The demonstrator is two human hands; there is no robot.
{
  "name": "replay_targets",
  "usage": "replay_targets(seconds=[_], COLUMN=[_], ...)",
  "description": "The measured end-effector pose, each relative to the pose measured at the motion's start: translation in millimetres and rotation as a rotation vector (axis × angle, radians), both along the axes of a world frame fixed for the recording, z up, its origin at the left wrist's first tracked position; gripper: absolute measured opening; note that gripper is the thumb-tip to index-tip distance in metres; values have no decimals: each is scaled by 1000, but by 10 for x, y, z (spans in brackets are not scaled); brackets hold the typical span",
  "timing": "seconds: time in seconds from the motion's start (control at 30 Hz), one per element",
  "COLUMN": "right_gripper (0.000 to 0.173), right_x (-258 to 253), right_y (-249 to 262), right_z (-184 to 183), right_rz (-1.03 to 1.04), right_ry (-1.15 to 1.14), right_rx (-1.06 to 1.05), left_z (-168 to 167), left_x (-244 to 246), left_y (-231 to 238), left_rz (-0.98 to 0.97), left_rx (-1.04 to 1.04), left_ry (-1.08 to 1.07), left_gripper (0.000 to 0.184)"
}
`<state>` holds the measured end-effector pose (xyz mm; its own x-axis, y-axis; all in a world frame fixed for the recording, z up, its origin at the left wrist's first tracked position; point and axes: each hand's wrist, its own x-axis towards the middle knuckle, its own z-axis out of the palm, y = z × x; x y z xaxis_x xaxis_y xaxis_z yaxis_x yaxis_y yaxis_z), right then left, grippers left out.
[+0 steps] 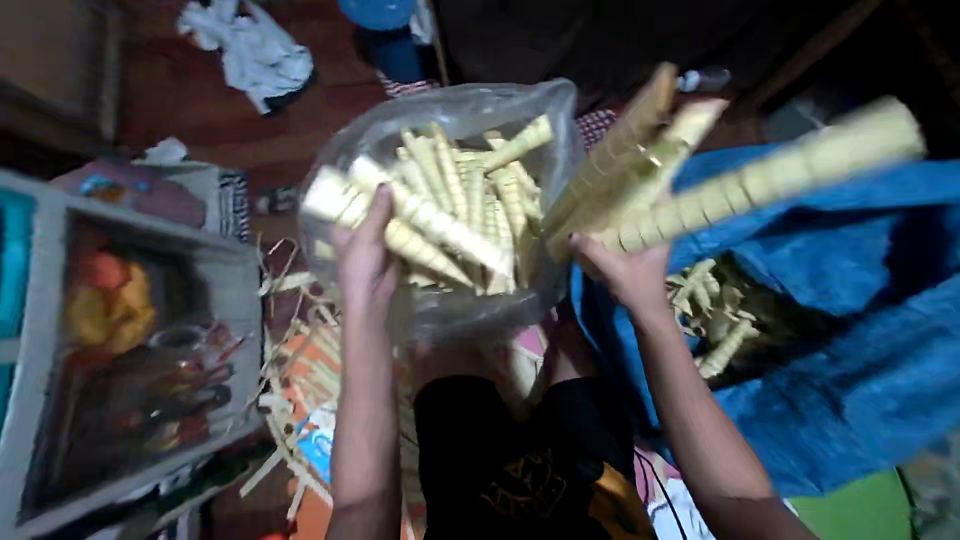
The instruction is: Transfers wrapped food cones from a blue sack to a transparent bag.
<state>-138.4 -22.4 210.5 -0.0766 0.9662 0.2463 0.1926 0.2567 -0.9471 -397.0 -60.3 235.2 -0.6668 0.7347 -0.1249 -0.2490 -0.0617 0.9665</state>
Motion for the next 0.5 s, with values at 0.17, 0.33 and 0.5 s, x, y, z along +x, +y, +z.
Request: replay_targets(seconds=[0.17,0.33,0.5], right_gripper=[74,73,72], right_x=[-776,-991,-845], right_y=[885,1045,1096], right_z=[-380,-638,-556], right_rz=[177,141,55], right_ry=[-538,-612,-424], right_rx=[-438,-499,-320], left_z=[-678,-912,-1917], left_x=[-148,-504,-1809], left_y=[746,370,-563], left_rz=[-244,-216,395], left_rx=[-464,-259,-541], left_ry=[229,355,298], left_gripper=[101,71,56])
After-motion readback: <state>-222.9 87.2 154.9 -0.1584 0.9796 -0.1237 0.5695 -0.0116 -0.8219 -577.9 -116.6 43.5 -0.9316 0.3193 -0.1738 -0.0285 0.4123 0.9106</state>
